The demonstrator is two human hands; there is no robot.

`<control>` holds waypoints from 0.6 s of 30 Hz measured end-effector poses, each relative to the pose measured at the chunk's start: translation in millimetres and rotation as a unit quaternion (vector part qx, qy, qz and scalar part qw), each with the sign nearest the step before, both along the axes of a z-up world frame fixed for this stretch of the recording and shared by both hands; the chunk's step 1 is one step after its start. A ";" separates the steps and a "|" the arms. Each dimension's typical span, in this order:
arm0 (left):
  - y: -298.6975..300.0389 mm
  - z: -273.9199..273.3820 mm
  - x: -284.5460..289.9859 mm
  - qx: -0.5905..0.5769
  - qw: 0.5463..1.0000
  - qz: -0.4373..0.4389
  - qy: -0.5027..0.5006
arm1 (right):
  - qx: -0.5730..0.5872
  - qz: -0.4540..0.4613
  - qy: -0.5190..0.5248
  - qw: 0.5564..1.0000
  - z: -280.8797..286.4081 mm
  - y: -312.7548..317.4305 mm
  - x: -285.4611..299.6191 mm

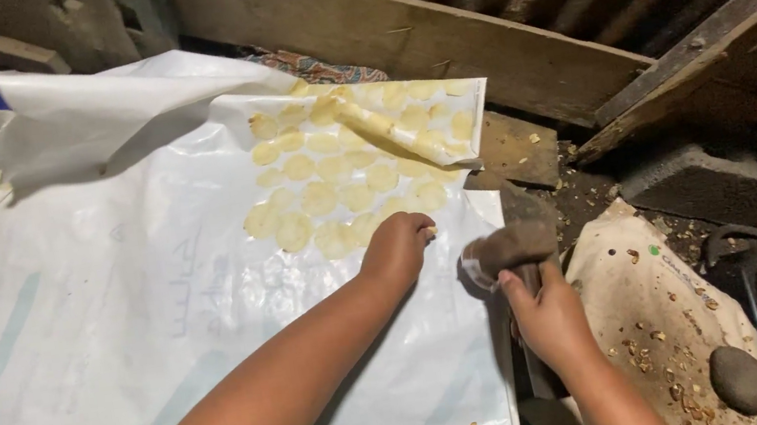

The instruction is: Flattening food slices with a mallet, roasting nuts in a pan, and peeling them using a stone

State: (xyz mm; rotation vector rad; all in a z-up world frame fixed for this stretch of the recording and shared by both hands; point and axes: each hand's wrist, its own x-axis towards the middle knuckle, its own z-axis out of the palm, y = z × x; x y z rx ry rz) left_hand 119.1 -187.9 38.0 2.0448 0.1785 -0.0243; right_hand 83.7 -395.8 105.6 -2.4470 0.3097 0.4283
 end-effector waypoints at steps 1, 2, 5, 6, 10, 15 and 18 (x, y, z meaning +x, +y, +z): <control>-13.1 -4.0 5.6 0.007 1.000 -0.010 -0.007 | 0.039 -0.024 -0.024 0.999 12.9 -1.0 9.1; -18.8 -19.3 17.4 0.003 1.000 -0.011 -0.006 | 0.035 -0.026 -0.023 0.999 29.6 -0.1 12.6; -29.7 -52.2 37.1 0.177 0.979 -0.069 -0.078 | 0.157 0.007 -0.297 0.942 65.1 6.4 22.8; -30.2 -51.6 38.4 0.212 0.968 -0.089 -0.097 | 0.194 0.014 -0.373 0.907 70.6 9.1 28.8; -13.0 -51.2 33.6 0.302 0.932 -0.092 -0.179 | 0.145 0.018 -0.447 0.883 -3.6 18.5 46.0; 41.1 -33.9 -3.6 0.329 0.914 -0.036 -0.236 | -0.009 0.088 -0.041 0.995 -46.2 32.5 75.4; 52.6 -38.4 -19.6 0.316 0.919 -0.009 -0.237 | -0.005 0.104 -0.004 0.995 -14.8 28.9 82.9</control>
